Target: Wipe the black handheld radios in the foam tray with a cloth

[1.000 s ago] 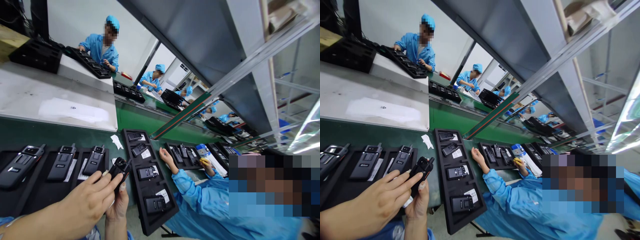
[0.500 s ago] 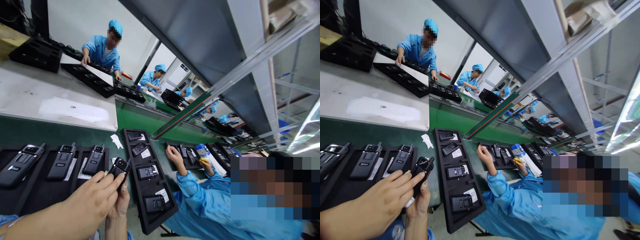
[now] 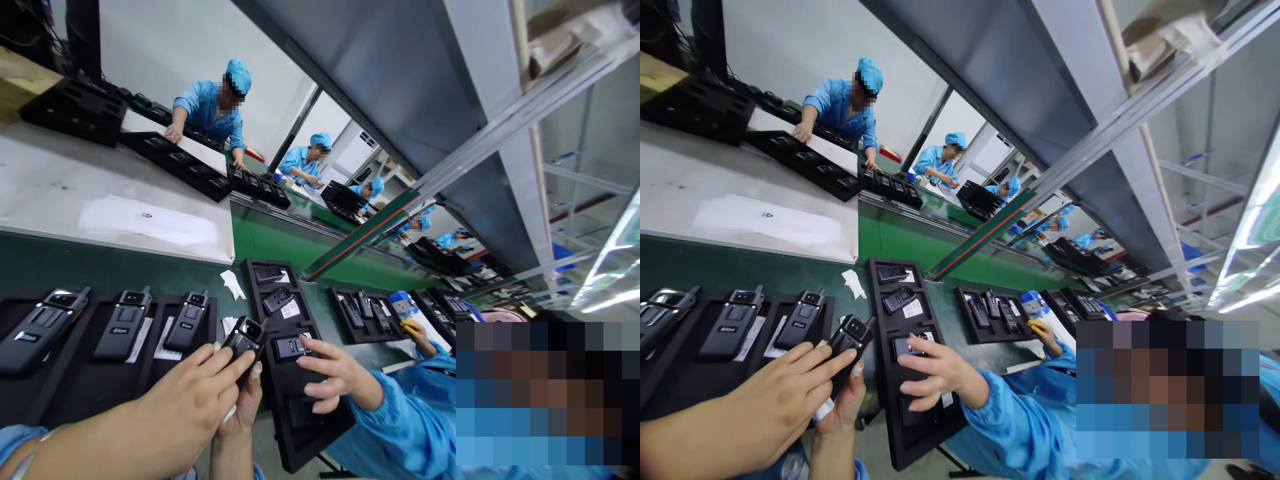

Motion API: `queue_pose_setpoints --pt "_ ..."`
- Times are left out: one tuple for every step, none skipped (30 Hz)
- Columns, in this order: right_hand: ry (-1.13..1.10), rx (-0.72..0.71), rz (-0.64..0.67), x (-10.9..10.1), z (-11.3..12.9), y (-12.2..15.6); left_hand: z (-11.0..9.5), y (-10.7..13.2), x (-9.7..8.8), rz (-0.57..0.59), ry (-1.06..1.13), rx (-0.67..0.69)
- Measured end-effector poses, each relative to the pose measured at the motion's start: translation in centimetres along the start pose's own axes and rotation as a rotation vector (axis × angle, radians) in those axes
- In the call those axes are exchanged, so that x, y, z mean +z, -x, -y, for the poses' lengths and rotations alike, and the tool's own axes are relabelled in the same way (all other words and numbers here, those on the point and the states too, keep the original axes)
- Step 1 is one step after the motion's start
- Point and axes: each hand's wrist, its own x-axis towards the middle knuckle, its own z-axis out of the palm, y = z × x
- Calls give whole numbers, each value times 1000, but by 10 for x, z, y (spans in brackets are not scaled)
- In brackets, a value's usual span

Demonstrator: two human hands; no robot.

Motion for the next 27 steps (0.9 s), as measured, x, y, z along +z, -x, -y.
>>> queue_pose_setpoints --pt "-4 -104 40 -23 -11 2 0 1 0 -17 4 -3" --pt "-9 -212 70 -39 -20 2 -1 1 1 -29 7 -4" --pt "-5 -311 116 -50 -28 -1 -2 2 1 -34 12 0" --pt "-10 -356 142 -55 -32 -5 -2 2 2 -36 18 5" --pt "-27 -344 142 -55 -35 -11 -3 2 2 -33 25 10" --pt "-56 -293 121 -52 -35 -17 -3 2 3 -36 34 14" --pt "-84 -249 114 -48 -33 -23 -4 1 3 -41 45 16" --pt "-114 -216 114 -42 -30 -28 -5 1 4 -49 56 13" --pt "-142 -183 115 -36 -26 -32 -6 1 4 -60 67 6" --pt "-176 -143 118 -29 -20 -35 -7 2 4 -69 77 -2" --pt "-230 -77 98 -20 -14 -36 -8 2 5 -74 85 -14" --pt "-331 35 7 -9 -6 -36 -8 3 5 -77 92 -28" --pt "-444 158 -95 4 2 -35 -9 5 4 -80 98 -41" --pt "-595 314 -312 19 10 -35 -9 7 4 -90 107 -54" --pt "-768 493 -652 34 18 -34 -9 9 4 -102 116 -65" --pt "-826 562 -755 48 25 -34 -8 12 3 -111 127 -77" --pt "-863 599 -817 60 30 -35 -7 16 3 -126 139 -91" --pt "-890 631 -876 68 34 -36 -5 19 3 -132 151 -92" --pt "-919 643 -897 73 36 -37 -2 23 4 -123 160 -85" --pt "-989 657 -941 74 37 -39 0 27 6 -108 166 -82" --pt "-1097 665 -996 73 36 -40 3 31 8 -91 171 -88" --pt "-1232 663 -1052 71 34 -41 6 35 12 -75 178 -108" --pt "-1377 655 -1099 70 33 -42 9 40 16 -65 185 -140" --pt "-1510 647 -1129 70 31 -42 12 44 21 -62 192 -179" --pt "-1603 648 -1134 72 31 -42 15 48 25 -78 196 -222" --pt "-1643 666 -1117 78 31 -42 19 53 30 -100 197 -246" --pt "-1653 702 -1091 85 33 -42 23 57 34 -123 195 -251"
